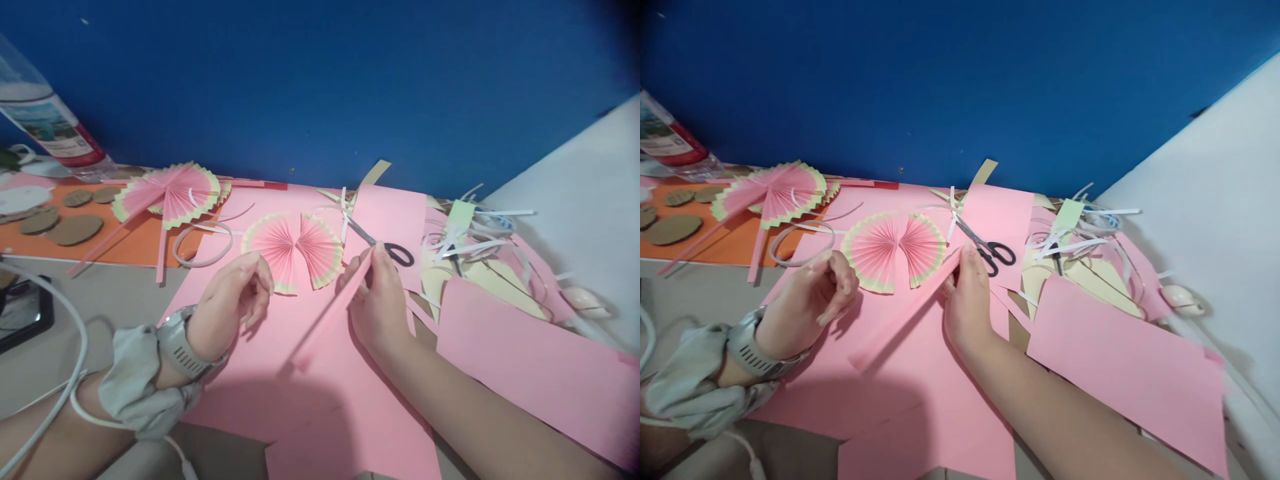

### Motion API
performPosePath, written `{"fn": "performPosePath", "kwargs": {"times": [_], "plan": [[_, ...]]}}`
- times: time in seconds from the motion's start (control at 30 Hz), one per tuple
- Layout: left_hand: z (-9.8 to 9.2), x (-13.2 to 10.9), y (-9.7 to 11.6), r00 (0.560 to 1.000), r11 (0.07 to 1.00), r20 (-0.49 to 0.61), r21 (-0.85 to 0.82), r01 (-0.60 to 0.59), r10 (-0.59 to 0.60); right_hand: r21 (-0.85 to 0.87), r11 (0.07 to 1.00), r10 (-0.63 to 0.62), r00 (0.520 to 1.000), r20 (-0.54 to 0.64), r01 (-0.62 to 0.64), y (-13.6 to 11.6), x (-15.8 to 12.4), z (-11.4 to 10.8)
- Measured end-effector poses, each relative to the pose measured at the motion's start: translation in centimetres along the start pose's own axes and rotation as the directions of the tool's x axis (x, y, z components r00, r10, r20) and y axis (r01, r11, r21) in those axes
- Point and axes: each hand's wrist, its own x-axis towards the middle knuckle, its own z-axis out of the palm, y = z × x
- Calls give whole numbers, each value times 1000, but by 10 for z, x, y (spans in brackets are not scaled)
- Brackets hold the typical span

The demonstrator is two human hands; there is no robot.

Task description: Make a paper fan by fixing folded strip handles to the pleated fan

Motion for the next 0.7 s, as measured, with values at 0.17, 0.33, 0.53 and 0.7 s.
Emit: {"fn": "performPosePath", "kwargs": {"times": [0.17,0.33,0.53,0.7], "plan": [[6,-2,3,962,946,256,325,13,-101,-56,997,-50,998,26,51,1,-9,4],[11,-1,12,851,844,414,533,61,-323,-82,996,-34,999,19,35,1,-11,3],[9,0,7,893,871,351,483,85,-282,-57,998,-15,981,194,27,1,-12,3],[6,2,4,991,933,76,352,78,-111,-403,901,108,815,570,162,-3,-21,5]]}}
